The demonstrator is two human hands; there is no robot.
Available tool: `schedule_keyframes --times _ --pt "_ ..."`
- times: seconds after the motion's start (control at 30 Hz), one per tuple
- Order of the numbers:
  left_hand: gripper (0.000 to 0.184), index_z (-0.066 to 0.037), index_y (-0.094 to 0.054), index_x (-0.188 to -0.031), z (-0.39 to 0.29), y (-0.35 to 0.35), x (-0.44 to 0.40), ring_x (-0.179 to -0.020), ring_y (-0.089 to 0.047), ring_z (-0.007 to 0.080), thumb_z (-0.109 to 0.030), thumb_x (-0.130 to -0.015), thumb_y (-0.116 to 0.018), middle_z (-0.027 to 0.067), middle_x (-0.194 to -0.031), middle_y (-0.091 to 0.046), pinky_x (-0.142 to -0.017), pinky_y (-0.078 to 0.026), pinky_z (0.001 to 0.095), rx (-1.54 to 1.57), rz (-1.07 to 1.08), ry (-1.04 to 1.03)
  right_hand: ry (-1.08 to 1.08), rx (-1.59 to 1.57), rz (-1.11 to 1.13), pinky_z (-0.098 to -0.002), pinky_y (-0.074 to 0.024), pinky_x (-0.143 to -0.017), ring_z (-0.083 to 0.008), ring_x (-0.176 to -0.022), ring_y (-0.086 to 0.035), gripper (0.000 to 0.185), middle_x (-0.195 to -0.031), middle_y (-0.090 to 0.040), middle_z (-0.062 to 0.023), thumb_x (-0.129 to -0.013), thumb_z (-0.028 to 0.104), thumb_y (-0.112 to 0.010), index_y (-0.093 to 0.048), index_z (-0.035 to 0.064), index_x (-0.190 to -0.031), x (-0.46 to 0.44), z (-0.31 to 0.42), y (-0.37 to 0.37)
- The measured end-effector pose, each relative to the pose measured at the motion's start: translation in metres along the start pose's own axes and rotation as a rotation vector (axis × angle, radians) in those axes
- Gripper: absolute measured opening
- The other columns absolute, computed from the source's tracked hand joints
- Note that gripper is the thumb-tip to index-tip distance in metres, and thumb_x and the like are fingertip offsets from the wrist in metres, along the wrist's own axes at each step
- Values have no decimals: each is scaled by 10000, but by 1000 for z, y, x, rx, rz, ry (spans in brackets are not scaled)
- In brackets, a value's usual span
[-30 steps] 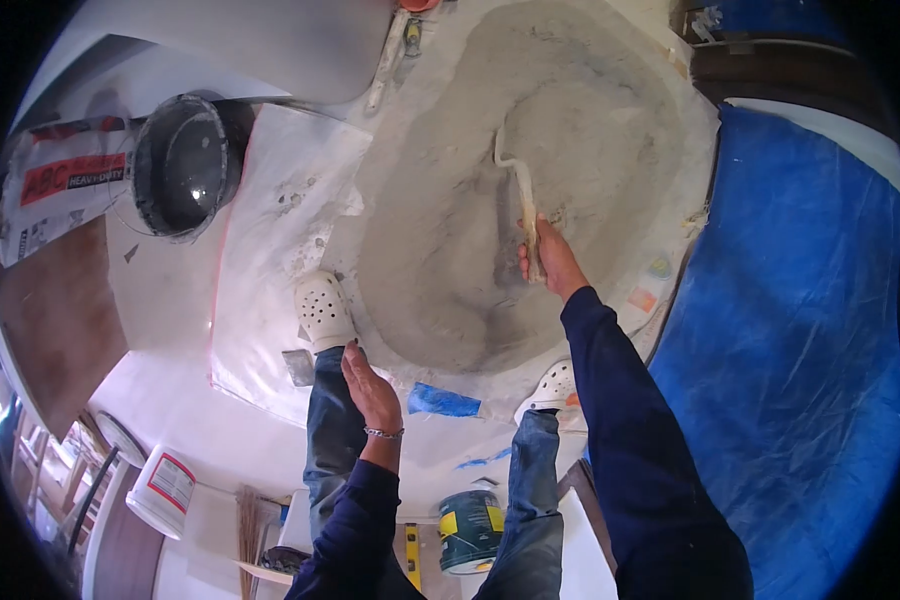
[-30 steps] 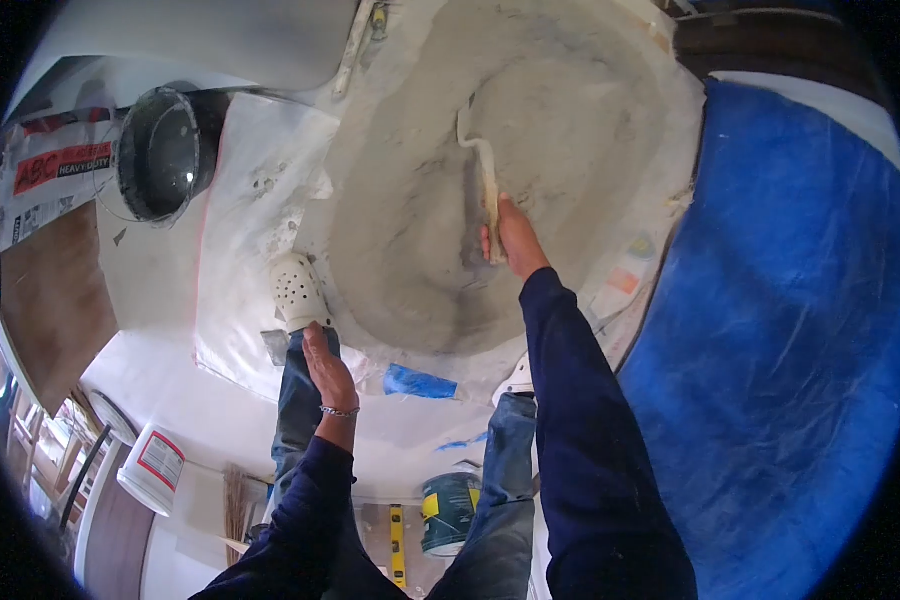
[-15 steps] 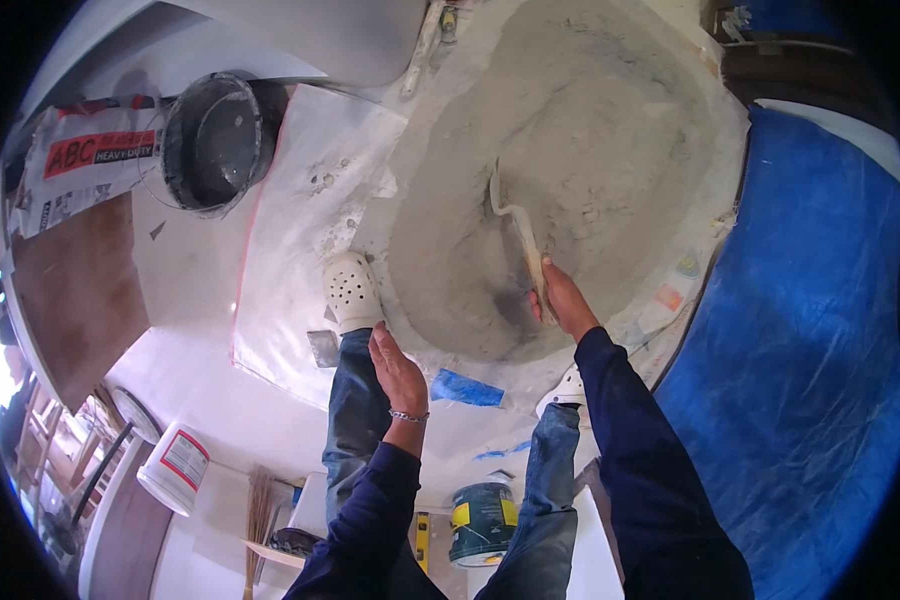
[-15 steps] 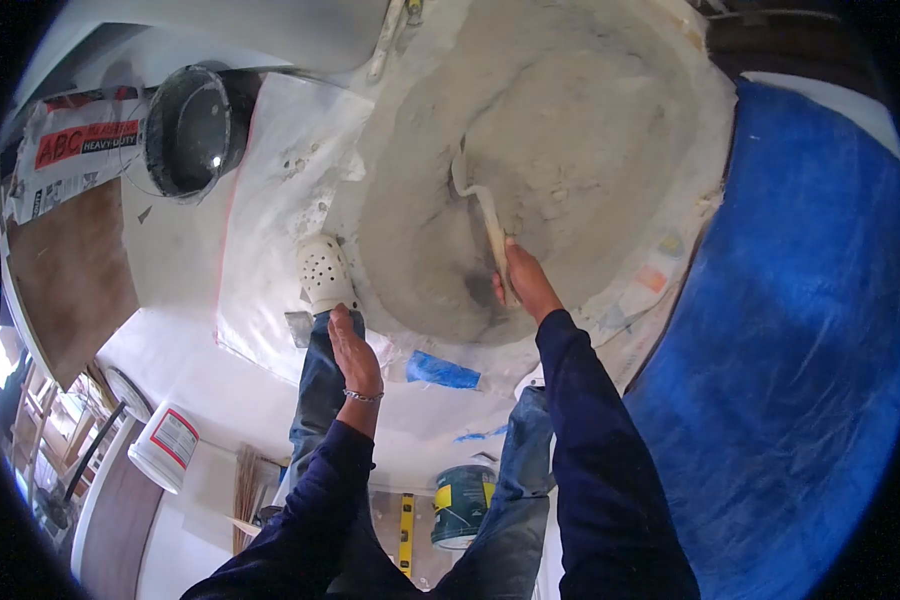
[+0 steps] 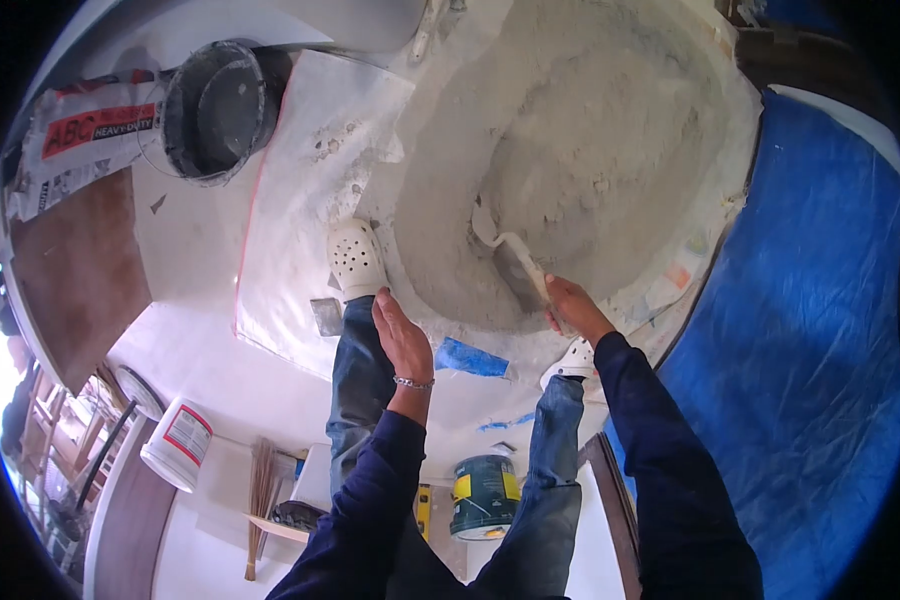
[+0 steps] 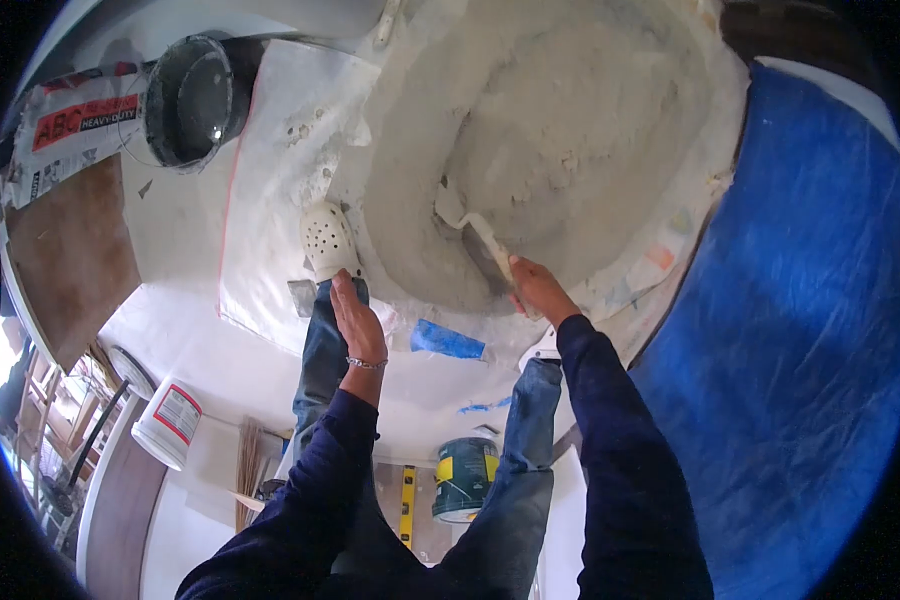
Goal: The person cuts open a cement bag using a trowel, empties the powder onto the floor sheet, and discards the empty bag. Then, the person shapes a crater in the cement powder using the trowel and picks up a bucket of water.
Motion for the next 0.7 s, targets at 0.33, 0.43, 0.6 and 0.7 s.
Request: schedule_keyframes --times 0.33,0.43,0.6,0.7 --pt "611 76 -455 -1248 -3 -3 -2 -1144 -470 296 -457 -988 -310 210 -1224 -513 -994 -327 345 86 -41 29 -26 470 58 -337 -435 -467 -174 -448 -509 467 -605 -545 -90 -945 435 -414 -584 5 -1006 14 4 15" --pt "614 87 -444 -1240 -3 -2 -5 -1125 -472 284 -457 -985 -318 195 -1187 -510 -990 -329 343 133 -51 45 -44 577 71 -337 -450 -472 -181 -449 -513 454 -618 -549 -91 -947 439 -405 -589 29 -1015 11 12 18" --pt "633 86 -435 -1254 -11 1 -6 -1141 -461 288 -474 -978 -331 213 -1227 -495 -996 -324 347 91 -23 23 -11 965 14 -428 -497 -732 -345 -797 -626 400 -901 -653 -165 -917 395 -393 -614 69 -985 15 21 30" --pt "637 89 -428 -1264 -15 1 -7 -1157 -455 294 -472 -979 -328 226 -1256 -482 -1004 -319 348 100 -32 54 79 1134 8 -446 -468 -830 -362 -960 -590 380 -1035 -638 -160 -904 375 -390 -622 95 -1017 18 15 44"
Point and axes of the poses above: each hand's wrist, its own x-axis away from the middle knuckle, its own y-axis out of the back of the hand, z = x × y, the point moved 3 cm from there along -x, towards the middle knuckle
